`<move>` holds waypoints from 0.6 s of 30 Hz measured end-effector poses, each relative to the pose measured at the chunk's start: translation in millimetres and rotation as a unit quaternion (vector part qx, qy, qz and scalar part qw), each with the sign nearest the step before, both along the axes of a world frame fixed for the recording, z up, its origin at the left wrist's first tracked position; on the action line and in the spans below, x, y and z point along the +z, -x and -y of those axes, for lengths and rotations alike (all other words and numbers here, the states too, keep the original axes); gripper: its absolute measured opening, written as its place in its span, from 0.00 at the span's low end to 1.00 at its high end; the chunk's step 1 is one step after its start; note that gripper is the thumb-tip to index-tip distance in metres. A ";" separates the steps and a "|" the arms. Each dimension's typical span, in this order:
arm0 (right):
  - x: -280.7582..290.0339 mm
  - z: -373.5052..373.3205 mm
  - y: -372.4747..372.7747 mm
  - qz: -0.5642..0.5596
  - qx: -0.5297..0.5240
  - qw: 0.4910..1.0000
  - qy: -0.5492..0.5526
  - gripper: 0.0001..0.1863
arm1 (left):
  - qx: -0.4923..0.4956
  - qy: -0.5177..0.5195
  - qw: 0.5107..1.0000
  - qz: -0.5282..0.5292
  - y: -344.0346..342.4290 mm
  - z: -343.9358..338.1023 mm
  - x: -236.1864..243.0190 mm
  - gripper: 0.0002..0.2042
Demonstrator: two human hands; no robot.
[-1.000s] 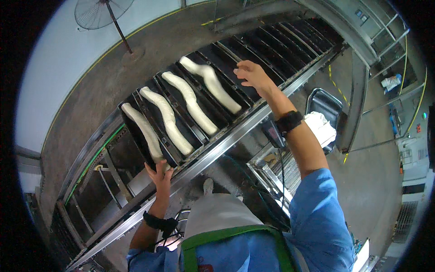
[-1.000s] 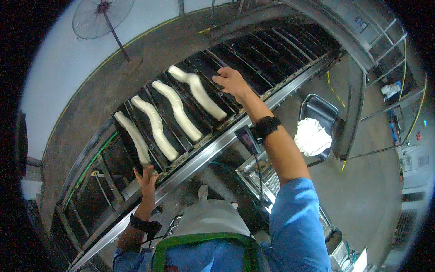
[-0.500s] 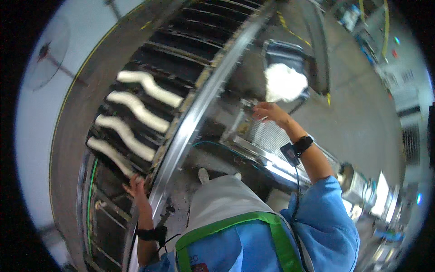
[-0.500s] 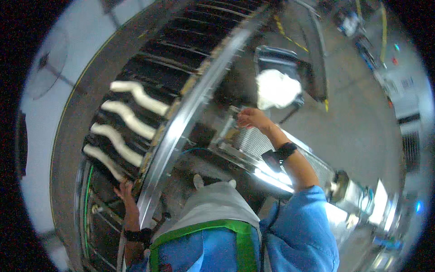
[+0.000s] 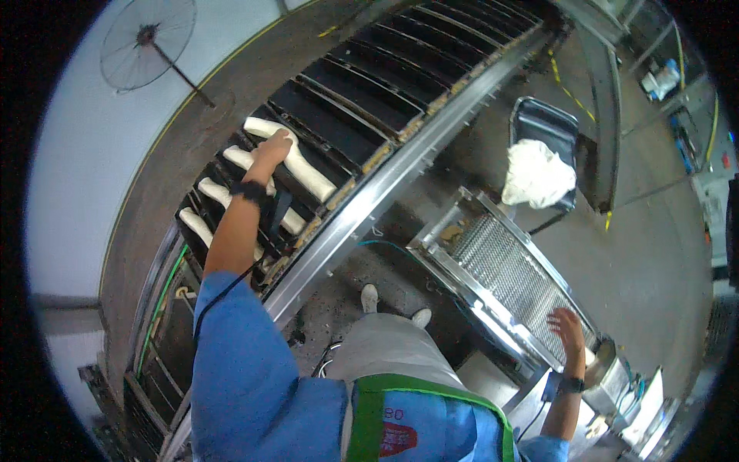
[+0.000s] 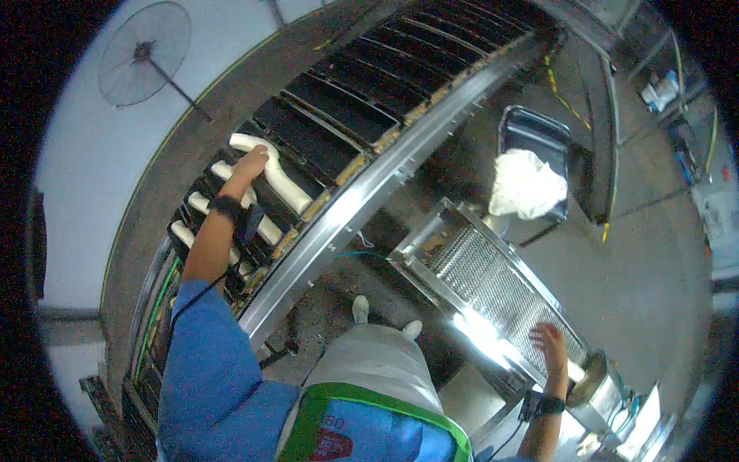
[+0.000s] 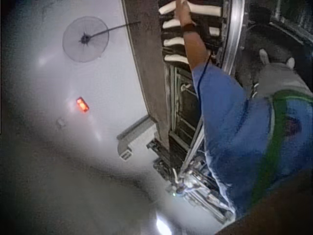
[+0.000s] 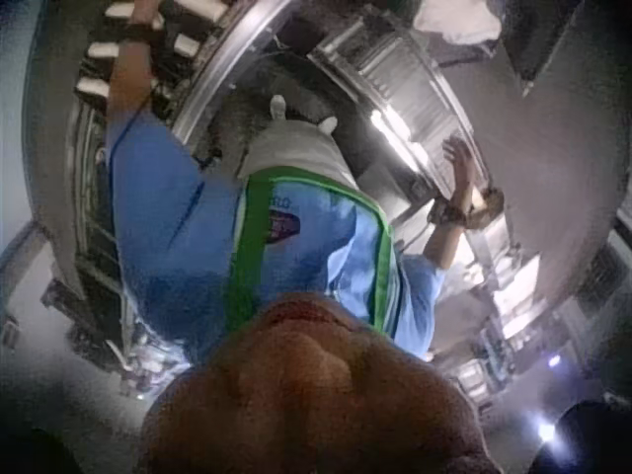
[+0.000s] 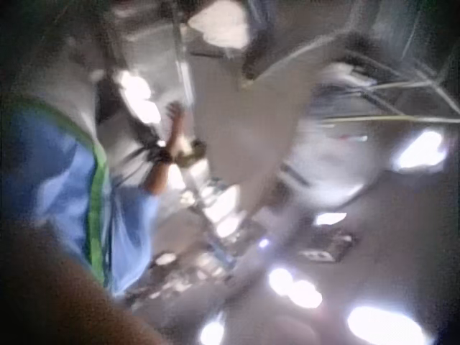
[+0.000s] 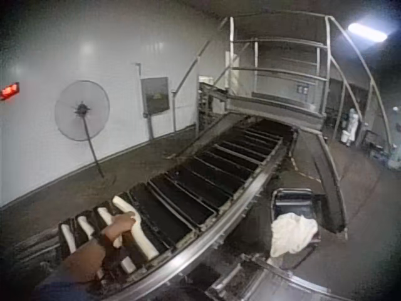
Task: The person places strips of dough onto a multi-tier automated industrial baking conveyor belt, periodically walking to a container to mix or check a liquid component by hand.
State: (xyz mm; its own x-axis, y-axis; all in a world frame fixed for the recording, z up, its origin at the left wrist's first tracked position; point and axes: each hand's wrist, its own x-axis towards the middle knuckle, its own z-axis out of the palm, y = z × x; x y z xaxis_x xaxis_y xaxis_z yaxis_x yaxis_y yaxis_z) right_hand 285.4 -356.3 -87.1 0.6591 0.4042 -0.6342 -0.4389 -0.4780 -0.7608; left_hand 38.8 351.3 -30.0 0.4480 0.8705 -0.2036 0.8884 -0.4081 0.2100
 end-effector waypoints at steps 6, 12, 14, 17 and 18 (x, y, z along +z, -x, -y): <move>14.5 -8.0 7.4 -0.005 -0.036 0.999 0.025 0.11 | 0.197 0.134 0.946 0.219 -29.7 -17.9 16.4 0.25; 14.8 -45.6 -22.4 -0.016 -0.041 0.998 0.034 0.13 | -0.261 -0.113 0.935 -0.211 -3.6 -94.7 -7.4 0.21; 7.3 -51.0 -43.3 -0.020 -0.019 0.999 0.023 0.13 | -0.173 -0.093 0.977 -0.077 -2.9 -87.8 -11.6 0.22; 2.9 -67.7 -71.1 -0.008 0.008 1.000 0.009 0.13 | 0.195 0.097 0.974 0.063 -36.3 -50.2 33.1 0.26; -0.8 -70.5 -81.7 -0.016 0.020 1.000 0.002 0.13 | 0.089 0.044 0.995 -0.017 -6.6 -89.1 3.0 0.27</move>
State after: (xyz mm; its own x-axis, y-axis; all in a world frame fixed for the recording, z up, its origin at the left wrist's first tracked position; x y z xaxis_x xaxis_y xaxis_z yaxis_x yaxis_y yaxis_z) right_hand 367.2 -285.8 -87.8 0.6212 0.4270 -0.6572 -0.4436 -0.4997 -0.7440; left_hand 45.3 440.4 -27.0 0.2792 0.9139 -0.2946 0.9523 -0.2241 0.2073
